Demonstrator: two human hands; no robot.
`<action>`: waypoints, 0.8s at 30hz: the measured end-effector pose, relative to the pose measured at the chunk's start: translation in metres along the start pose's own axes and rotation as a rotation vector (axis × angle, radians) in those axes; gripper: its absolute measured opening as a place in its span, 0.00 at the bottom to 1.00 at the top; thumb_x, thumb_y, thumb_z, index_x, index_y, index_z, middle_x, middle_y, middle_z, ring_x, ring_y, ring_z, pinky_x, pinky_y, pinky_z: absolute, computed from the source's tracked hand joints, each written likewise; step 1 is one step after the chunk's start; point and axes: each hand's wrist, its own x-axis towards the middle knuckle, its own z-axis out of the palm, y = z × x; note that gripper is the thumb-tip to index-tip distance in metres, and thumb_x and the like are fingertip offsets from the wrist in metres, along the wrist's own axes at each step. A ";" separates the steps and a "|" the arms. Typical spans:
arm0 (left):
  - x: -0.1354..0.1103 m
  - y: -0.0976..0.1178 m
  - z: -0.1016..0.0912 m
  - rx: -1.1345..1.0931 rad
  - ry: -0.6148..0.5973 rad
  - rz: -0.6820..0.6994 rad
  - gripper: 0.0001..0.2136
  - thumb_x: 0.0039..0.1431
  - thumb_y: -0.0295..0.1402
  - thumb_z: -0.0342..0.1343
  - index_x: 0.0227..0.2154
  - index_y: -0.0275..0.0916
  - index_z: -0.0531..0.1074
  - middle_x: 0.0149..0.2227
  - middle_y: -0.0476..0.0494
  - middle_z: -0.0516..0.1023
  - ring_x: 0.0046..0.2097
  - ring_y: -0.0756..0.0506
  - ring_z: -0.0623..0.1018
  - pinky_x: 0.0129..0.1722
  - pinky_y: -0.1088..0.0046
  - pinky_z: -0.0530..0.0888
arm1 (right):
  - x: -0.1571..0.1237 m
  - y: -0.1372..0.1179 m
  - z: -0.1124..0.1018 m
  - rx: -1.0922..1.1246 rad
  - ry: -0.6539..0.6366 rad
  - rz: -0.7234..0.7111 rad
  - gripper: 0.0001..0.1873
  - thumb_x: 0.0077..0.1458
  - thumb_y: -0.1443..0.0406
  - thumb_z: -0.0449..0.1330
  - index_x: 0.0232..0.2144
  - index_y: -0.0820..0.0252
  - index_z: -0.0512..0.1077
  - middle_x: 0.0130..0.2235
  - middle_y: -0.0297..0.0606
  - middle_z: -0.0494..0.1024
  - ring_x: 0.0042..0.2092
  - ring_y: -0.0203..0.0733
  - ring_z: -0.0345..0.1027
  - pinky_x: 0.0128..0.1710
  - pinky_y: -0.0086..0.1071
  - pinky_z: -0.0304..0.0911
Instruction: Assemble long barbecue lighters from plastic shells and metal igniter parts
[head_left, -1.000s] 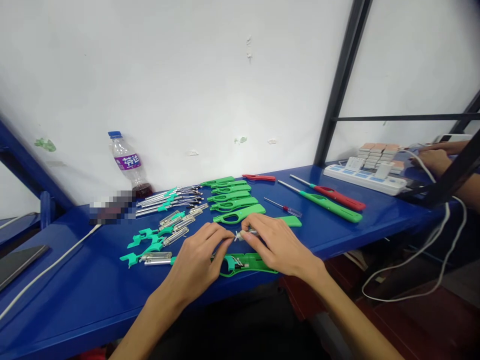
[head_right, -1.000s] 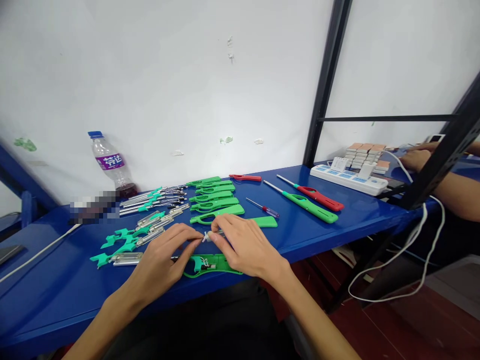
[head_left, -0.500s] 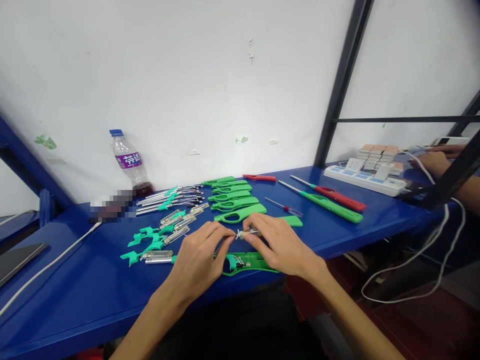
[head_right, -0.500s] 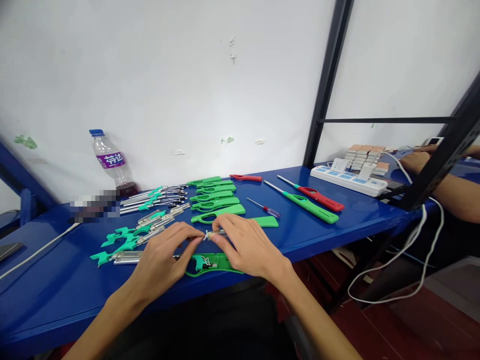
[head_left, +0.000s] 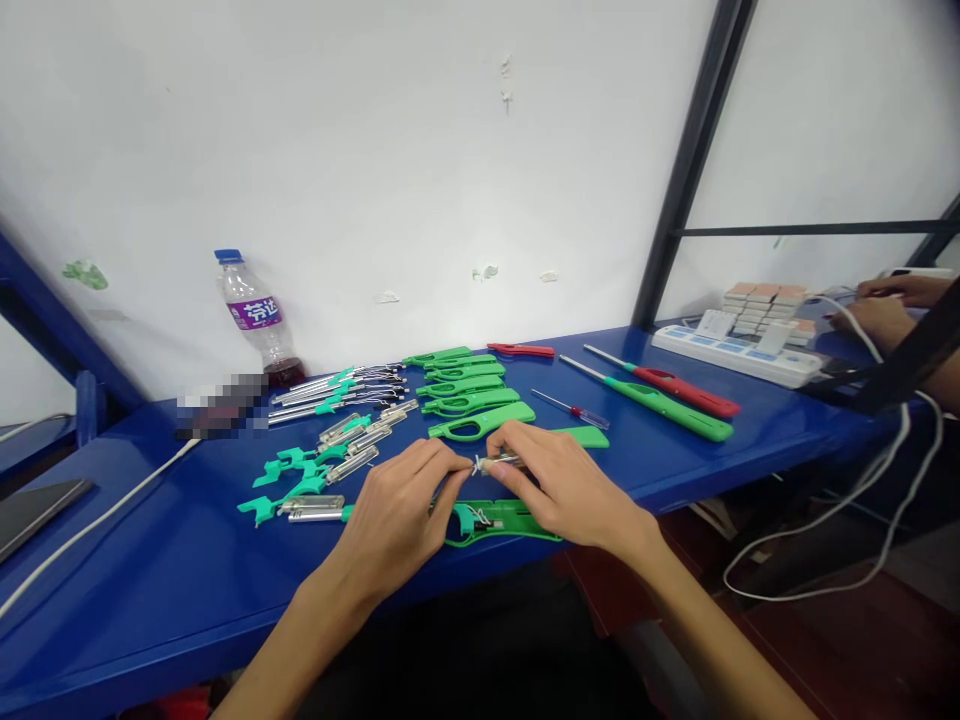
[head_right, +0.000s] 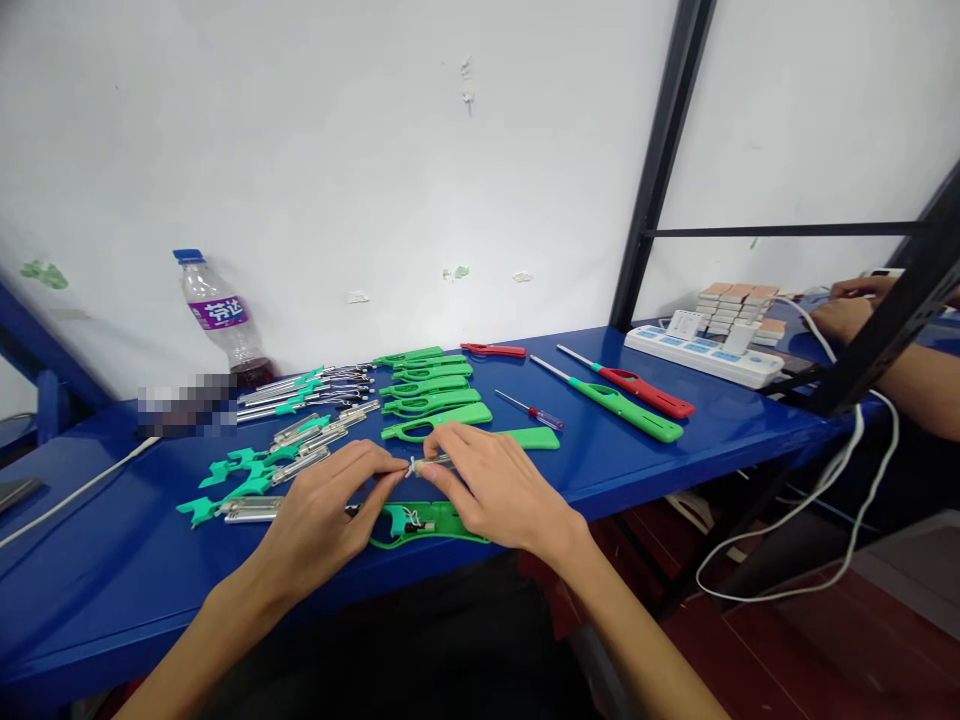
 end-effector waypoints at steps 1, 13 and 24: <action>0.000 0.000 0.000 -0.001 0.000 0.003 0.05 0.71 0.24 0.54 0.41 0.37 0.74 0.37 0.45 0.80 0.39 0.45 0.78 0.39 0.69 0.74 | 0.000 0.000 0.000 0.002 -0.005 0.000 0.08 0.75 0.58 0.52 0.43 0.54 0.66 0.43 0.34 0.77 0.41 0.42 0.70 0.40 0.35 0.56; 0.000 0.003 -0.002 -0.011 -0.017 -0.083 0.05 0.73 0.28 0.53 0.43 0.40 0.74 0.38 0.46 0.80 0.39 0.45 0.79 0.40 0.68 0.73 | -0.001 0.000 0.000 0.005 0.025 0.037 0.09 0.76 0.59 0.50 0.44 0.54 0.67 0.41 0.34 0.79 0.39 0.42 0.72 0.37 0.34 0.56; 0.000 0.001 -0.002 0.058 -0.027 -0.073 0.06 0.73 0.27 0.52 0.40 0.39 0.73 0.37 0.46 0.79 0.38 0.45 0.78 0.38 0.68 0.73 | 0.000 0.006 0.005 0.020 0.093 -0.012 0.07 0.74 0.60 0.54 0.44 0.55 0.69 0.43 0.37 0.81 0.43 0.44 0.75 0.41 0.35 0.62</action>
